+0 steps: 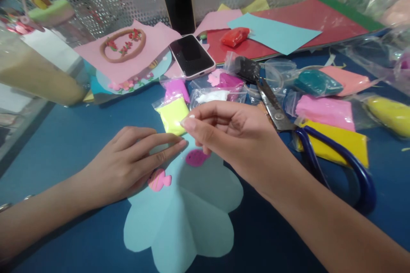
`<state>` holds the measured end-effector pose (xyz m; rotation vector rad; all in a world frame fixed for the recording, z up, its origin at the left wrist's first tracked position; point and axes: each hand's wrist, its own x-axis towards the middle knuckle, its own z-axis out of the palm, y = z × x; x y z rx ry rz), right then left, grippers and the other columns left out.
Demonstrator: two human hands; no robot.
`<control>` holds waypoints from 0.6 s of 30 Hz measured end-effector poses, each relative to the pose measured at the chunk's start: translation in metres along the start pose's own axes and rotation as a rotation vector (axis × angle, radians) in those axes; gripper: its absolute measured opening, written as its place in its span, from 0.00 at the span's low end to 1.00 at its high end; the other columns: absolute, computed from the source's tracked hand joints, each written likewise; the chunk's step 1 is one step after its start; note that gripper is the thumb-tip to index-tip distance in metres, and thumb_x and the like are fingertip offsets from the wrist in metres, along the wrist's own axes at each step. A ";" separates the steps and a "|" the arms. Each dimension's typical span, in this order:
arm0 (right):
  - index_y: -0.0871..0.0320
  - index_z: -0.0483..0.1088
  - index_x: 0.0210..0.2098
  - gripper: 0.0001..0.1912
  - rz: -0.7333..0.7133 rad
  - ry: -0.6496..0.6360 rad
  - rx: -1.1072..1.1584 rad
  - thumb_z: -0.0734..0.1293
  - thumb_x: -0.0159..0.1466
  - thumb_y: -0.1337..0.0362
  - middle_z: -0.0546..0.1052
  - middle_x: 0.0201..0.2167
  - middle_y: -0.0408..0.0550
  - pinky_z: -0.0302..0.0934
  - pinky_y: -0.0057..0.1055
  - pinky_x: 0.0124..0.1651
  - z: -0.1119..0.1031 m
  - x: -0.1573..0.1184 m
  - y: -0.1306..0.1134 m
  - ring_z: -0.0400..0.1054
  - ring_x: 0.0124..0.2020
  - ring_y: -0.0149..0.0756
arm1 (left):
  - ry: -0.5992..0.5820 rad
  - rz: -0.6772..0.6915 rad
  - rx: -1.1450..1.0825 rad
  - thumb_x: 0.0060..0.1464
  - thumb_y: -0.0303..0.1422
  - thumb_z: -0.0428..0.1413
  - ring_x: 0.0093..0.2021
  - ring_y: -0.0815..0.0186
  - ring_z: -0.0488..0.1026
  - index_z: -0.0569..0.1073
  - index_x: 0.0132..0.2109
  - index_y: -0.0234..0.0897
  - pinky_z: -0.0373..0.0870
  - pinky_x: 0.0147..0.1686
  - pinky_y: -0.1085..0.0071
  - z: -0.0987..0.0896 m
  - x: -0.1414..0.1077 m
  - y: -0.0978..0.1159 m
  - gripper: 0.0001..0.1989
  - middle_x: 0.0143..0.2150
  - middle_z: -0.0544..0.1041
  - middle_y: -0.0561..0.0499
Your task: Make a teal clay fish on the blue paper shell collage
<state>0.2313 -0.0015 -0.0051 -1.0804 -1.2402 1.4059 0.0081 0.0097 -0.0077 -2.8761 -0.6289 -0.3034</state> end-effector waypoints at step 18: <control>0.52 0.75 0.27 0.03 0.030 -0.002 0.019 0.70 0.57 0.62 0.68 0.20 0.38 0.53 0.18 0.20 0.000 -0.001 0.000 0.58 0.21 0.22 | 0.085 -0.068 -0.252 0.64 0.29 0.45 0.46 0.60 0.69 0.70 0.52 0.38 0.64 0.43 0.63 0.002 -0.003 -0.003 0.13 0.49 0.75 0.47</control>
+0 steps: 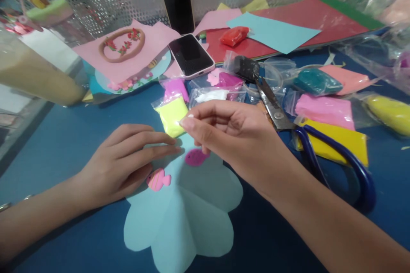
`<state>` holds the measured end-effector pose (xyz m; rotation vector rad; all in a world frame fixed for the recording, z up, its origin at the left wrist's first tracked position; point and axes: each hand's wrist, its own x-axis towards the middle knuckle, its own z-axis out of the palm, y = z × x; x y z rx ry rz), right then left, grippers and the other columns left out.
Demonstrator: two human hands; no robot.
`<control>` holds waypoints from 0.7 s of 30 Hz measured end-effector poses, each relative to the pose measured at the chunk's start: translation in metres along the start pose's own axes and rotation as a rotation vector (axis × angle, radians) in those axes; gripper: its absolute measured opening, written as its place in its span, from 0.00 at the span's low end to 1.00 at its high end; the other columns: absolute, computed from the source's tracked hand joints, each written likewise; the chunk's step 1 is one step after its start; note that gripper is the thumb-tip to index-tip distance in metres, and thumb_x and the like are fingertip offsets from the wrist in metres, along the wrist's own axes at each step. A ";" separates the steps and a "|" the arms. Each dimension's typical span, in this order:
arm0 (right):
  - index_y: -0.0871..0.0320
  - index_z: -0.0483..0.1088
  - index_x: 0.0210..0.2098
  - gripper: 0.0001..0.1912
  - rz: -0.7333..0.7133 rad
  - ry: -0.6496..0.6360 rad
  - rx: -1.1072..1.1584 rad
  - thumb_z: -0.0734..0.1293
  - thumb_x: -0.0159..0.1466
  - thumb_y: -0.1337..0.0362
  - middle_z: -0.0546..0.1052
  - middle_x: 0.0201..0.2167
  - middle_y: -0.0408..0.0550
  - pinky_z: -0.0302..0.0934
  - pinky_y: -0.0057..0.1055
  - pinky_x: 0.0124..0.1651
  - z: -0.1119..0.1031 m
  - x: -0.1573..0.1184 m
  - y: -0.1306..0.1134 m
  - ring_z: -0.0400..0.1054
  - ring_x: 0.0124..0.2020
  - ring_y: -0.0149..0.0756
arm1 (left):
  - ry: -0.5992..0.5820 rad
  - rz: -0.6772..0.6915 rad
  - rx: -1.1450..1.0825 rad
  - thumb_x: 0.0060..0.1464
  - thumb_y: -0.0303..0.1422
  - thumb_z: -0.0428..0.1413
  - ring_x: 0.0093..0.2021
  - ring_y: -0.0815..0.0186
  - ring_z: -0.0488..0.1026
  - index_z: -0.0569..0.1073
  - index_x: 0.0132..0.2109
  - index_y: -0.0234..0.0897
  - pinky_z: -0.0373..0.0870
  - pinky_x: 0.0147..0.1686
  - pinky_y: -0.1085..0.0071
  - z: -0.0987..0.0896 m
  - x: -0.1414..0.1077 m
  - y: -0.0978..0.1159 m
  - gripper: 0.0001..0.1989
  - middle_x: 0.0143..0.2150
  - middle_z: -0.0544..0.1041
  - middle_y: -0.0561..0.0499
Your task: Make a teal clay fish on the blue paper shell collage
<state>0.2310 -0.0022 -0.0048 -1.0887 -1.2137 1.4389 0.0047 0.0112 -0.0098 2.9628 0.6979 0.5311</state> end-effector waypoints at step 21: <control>0.51 0.75 0.26 0.04 -0.040 -0.019 -0.032 0.69 0.58 0.62 0.70 0.19 0.37 0.57 0.14 0.21 -0.002 0.002 0.002 0.62 0.21 0.21 | -0.004 0.034 0.053 0.63 0.30 0.48 0.46 0.60 0.70 0.71 0.50 0.39 0.64 0.41 0.64 0.003 0.002 -0.001 0.11 0.48 0.76 0.48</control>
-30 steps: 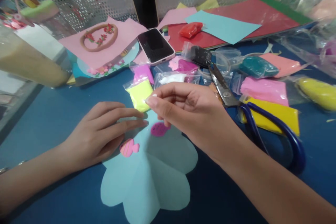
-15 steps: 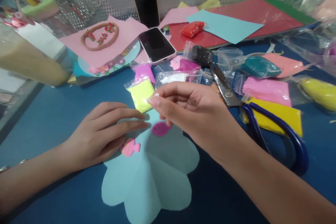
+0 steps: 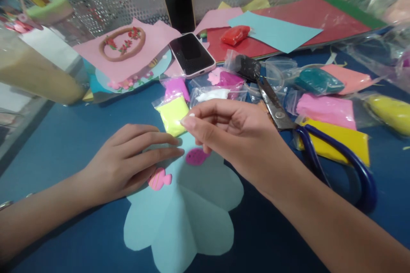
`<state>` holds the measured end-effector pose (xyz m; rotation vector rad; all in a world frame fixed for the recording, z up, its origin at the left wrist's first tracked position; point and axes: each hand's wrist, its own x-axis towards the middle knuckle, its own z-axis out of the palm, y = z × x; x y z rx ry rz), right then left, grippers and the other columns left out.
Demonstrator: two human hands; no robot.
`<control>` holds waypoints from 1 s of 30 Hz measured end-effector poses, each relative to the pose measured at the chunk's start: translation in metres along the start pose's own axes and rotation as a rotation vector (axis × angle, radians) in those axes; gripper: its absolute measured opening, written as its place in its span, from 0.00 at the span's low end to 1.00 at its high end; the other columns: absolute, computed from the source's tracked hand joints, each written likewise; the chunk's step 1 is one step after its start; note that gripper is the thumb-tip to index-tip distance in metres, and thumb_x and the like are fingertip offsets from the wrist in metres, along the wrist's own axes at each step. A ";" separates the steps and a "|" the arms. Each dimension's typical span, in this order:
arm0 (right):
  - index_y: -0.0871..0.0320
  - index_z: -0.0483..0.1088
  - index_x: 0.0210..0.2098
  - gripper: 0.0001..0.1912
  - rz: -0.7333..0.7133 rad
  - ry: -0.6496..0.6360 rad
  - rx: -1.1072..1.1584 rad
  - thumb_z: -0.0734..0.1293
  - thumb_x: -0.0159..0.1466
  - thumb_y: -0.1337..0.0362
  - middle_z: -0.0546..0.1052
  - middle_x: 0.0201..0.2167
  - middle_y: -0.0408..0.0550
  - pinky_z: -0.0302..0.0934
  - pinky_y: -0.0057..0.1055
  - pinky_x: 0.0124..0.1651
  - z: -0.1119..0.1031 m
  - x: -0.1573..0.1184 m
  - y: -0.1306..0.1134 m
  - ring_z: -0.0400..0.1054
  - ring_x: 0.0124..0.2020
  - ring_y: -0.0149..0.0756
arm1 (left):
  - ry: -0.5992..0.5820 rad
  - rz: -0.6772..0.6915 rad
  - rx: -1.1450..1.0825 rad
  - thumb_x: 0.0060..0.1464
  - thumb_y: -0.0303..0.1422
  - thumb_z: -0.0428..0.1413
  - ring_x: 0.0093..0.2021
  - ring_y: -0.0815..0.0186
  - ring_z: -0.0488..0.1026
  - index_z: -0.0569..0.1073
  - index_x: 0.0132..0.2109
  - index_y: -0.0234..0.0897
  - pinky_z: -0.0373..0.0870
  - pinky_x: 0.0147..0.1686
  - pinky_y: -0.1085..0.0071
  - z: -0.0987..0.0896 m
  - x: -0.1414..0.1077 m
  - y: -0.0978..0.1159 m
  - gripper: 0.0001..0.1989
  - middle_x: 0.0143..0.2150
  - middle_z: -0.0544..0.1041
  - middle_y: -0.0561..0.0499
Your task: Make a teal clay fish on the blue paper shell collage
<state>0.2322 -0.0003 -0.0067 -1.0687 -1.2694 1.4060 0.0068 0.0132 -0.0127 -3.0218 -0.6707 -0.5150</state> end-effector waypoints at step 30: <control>0.53 0.75 0.26 0.04 0.050 0.007 0.024 0.70 0.57 0.62 0.70 0.19 0.37 0.57 0.15 0.22 0.001 -0.001 -0.003 0.62 0.21 0.21 | 0.012 -0.007 -0.058 0.61 0.28 0.49 0.45 0.60 0.71 0.71 0.48 0.39 0.64 0.41 0.64 0.000 0.001 0.001 0.10 0.47 0.76 0.48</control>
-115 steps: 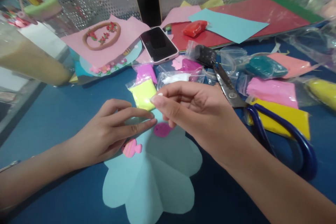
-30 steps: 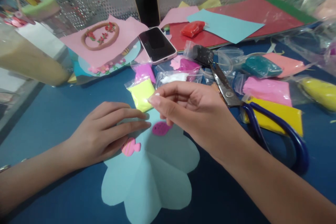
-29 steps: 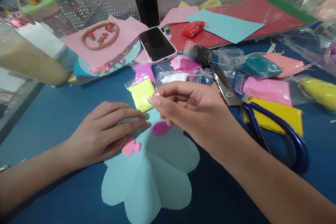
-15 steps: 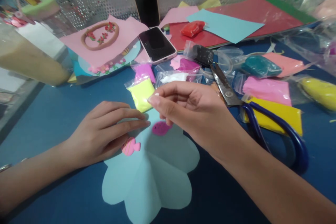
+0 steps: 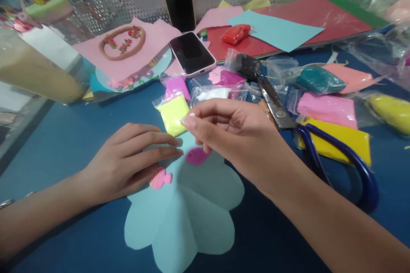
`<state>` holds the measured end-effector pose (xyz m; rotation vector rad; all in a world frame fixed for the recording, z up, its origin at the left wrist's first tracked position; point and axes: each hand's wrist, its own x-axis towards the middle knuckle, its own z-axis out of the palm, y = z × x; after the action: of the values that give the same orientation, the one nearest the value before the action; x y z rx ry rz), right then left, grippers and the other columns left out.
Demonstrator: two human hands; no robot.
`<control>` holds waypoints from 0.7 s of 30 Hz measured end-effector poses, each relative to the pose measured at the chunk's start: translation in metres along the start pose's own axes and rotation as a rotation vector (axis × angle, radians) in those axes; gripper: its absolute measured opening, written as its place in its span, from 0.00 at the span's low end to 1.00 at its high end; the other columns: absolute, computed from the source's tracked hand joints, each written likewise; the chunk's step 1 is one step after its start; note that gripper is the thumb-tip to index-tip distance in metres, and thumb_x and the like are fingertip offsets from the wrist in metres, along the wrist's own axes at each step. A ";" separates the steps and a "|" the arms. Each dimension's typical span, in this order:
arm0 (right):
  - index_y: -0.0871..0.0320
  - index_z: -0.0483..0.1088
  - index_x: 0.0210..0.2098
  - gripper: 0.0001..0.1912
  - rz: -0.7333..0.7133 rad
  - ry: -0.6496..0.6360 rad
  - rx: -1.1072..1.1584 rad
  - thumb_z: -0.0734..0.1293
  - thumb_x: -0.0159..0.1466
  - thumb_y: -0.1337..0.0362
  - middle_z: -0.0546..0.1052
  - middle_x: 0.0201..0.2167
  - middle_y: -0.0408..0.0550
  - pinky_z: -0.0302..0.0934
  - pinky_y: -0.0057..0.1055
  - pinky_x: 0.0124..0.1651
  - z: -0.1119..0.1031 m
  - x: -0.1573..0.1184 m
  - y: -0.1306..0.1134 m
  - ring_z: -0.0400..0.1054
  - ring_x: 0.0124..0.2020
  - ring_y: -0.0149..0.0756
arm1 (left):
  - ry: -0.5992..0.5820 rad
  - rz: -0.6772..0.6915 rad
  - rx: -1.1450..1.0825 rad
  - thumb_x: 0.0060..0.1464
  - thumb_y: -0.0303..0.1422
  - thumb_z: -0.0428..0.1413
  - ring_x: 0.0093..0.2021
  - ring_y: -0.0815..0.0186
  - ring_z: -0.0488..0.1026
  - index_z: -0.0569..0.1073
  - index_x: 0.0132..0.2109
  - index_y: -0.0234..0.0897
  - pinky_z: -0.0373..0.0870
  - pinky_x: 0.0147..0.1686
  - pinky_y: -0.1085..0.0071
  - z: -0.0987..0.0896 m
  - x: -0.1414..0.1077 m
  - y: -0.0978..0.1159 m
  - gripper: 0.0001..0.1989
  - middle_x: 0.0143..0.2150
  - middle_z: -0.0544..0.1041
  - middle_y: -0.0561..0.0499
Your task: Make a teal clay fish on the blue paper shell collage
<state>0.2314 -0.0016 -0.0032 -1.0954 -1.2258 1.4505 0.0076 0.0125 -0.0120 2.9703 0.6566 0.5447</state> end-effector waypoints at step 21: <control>0.52 0.75 0.26 0.03 -0.010 -0.004 0.007 0.70 0.57 0.62 0.70 0.20 0.38 0.57 0.14 0.22 0.000 0.000 0.001 0.62 0.21 0.21 | 0.014 0.050 0.086 0.62 0.30 0.50 0.43 0.60 0.72 0.71 0.49 0.39 0.64 0.36 0.65 0.001 0.001 0.000 0.11 0.46 0.78 0.48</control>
<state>0.2310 -0.0020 -0.0037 -1.0807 -1.2257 1.4492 0.0091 0.0130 -0.0121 3.0731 0.6235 0.5556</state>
